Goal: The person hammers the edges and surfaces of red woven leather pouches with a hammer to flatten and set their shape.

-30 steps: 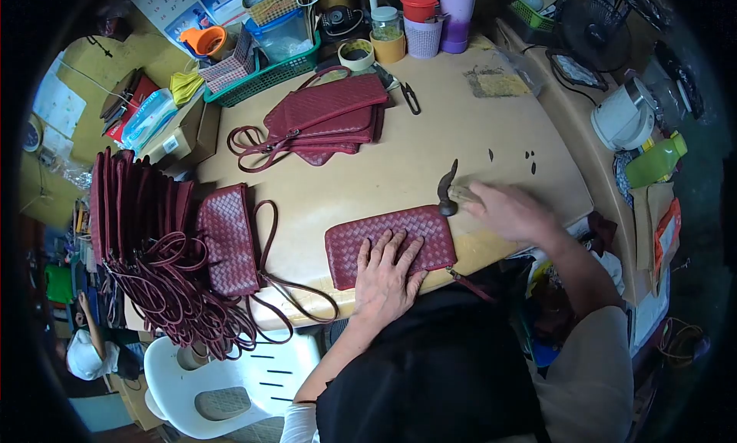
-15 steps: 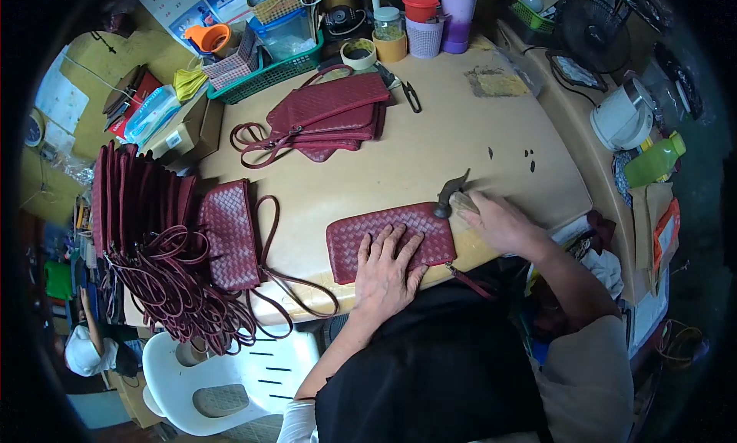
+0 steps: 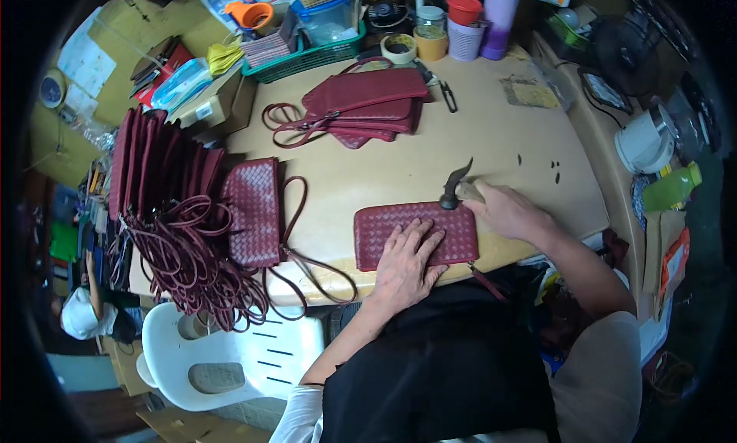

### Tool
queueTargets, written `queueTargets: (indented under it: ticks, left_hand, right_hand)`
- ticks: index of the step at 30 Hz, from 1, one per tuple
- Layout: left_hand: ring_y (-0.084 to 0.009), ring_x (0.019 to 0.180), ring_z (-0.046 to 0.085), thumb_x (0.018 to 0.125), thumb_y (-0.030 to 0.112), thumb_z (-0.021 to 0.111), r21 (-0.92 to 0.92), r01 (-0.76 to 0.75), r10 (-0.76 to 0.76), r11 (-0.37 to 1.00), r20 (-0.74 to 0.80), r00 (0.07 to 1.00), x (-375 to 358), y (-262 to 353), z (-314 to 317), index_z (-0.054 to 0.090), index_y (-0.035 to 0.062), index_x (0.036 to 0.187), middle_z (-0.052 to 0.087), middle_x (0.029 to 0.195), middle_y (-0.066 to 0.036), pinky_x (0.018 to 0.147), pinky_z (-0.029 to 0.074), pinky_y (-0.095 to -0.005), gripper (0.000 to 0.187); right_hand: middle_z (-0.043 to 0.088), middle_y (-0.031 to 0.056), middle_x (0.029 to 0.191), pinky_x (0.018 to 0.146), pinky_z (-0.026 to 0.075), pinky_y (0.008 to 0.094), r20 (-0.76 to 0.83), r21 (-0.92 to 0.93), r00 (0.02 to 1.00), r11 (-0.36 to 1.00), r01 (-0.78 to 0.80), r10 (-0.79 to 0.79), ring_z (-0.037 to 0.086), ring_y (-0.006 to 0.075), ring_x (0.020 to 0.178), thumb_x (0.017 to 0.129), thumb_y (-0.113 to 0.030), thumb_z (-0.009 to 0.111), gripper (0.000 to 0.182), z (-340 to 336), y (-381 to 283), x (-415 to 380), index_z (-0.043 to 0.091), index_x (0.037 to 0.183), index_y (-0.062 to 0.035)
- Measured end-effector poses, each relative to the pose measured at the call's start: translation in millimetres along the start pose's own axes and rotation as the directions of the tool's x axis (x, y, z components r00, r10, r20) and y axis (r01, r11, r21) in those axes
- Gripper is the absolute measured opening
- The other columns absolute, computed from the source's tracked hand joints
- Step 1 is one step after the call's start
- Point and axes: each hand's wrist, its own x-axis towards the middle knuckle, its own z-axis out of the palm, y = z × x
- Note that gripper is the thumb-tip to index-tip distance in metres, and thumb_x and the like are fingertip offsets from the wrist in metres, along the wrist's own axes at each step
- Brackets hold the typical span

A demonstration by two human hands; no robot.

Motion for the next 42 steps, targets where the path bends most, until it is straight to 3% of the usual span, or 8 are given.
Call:
queueTargets:
  ticks: [6,10,14,17,22,25,29,42]
  left_hand:
    - [-0.0337,0.128,0.047,0.084,0.029,0.069,0.011,-0.012,0.013,1.000,-0.077,0.997,-21,-13,-8,0.059,0.0107,0.128,0.053,0.134,-0.014,0.109,0.033,-0.0492,0.049]
    - [-0.0330,0.126,0.049,0.085,0.030,0.069,-0.044,0.013,-0.018,0.999,-0.109,0.994,-20,-15,-3,0.061,0.0123,0.126,0.055,0.132,-0.013,0.104,0.037,-0.0463,0.045]
    - [-0.0324,0.124,0.050,0.086,0.030,0.069,-0.040,0.014,-0.019,0.999,-0.124,0.992,-20,-14,-3,0.063,0.0121,0.123,0.056,0.131,-0.013,0.103,0.038,-0.0453,0.042]
    - [-0.0324,0.124,0.050,0.086,0.030,0.068,-0.036,0.010,-0.015,0.999,-0.130,0.991,-19,-15,-3,0.063,0.0117,0.123,0.055,0.131,-0.013,0.103,0.038,-0.0451,0.042]
    - [-0.0323,0.124,0.049,0.086,0.030,0.067,-0.040,0.014,-0.019,0.999,-0.120,0.993,-20,-15,-5,0.063,0.0129,0.123,0.055,0.132,-0.012,0.102,0.039,-0.0448,0.041]
    - [-0.0313,0.125,0.049,0.086,0.032,0.067,-0.039,0.026,-0.030,0.999,-0.113,0.993,-20,-14,-2,0.064,0.0140,0.123,0.054,0.133,-0.011,0.106,0.036,-0.0464,0.041]
    - [-0.0299,0.127,0.047,0.087,0.032,0.066,0.007,0.039,-0.038,0.999,-0.094,0.995,-19,-12,-6,0.064,0.0144,0.123,0.054,0.133,-0.010,0.112,0.029,-0.0512,0.041]
    - [-0.0297,0.128,0.047,0.085,0.032,0.068,-0.022,0.044,-0.045,0.999,-0.074,0.996,-19,-14,-5,0.063,0.0153,0.123,0.053,0.133,-0.009,0.112,0.028,-0.0531,0.042]
  right_hand:
    - [0.065,0.0280,0.096,0.083,0.047,0.0527,0.053,0.018,0.998,0.999,-0.042,0.041,0.062,0.0461,0.095,0.097,-0.037,0.052,0.040,-5,-32,18,0.055,0.114,-0.0010]
    - [0.065,0.0270,0.093,0.083,0.046,0.0526,0.277,-0.144,0.947,0.968,0.207,-0.161,0.061,0.0465,0.094,0.098,-0.037,0.051,0.039,-8,-46,42,0.053,0.111,-0.0006]
    - [0.065,0.0272,0.093,0.083,0.047,0.0526,0.128,0.183,0.977,0.972,0.148,-0.172,0.062,0.0448,0.093,0.095,-0.034,0.056,0.036,23,-70,55,0.055,0.112,-0.0016]
    - [0.065,0.0273,0.088,0.079,0.048,0.0535,0.314,-0.042,0.861,0.901,0.433,-0.399,0.063,0.0463,0.087,0.095,-0.034,0.057,0.034,20,-88,70,0.053,0.107,-0.0018]
    - [0.065,0.0266,0.087,0.076,0.048,0.0525,-0.003,0.188,0.897,0.881,0.434,-0.442,0.062,0.0461,0.086,0.094,-0.034,0.060,0.034,53,-103,82,0.055,0.105,-0.0015]
    - [0.065,0.0260,0.086,0.075,0.050,0.0520,0.330,-0.061,0.840,0.879,0.474,-0.430,0.065,0.0441,0.086,0.094,-0.036,0.059,0.036,38,-108,88,0.053,0.102,-0.0010]
    - [0.066,0.0232,0.083,0.075,0.051,0.0503,0.081,0.022,0.869,0.873,0.488,-0.488,0.066,0.0425,0.084,0.094,-0.036,0.059,0.036,44,-118,87,0.056,0.106,-0.0019]
    - [0.067,0.0223,0.085,0.079,0.052,0.0480,0.282,-0.191,0.816,0.804,0.563,-0.505,0.067,0.0389,0.089,0.094,-0.036,0.058,0.037,12,-127,83,0.060,0.106,-0.0017]
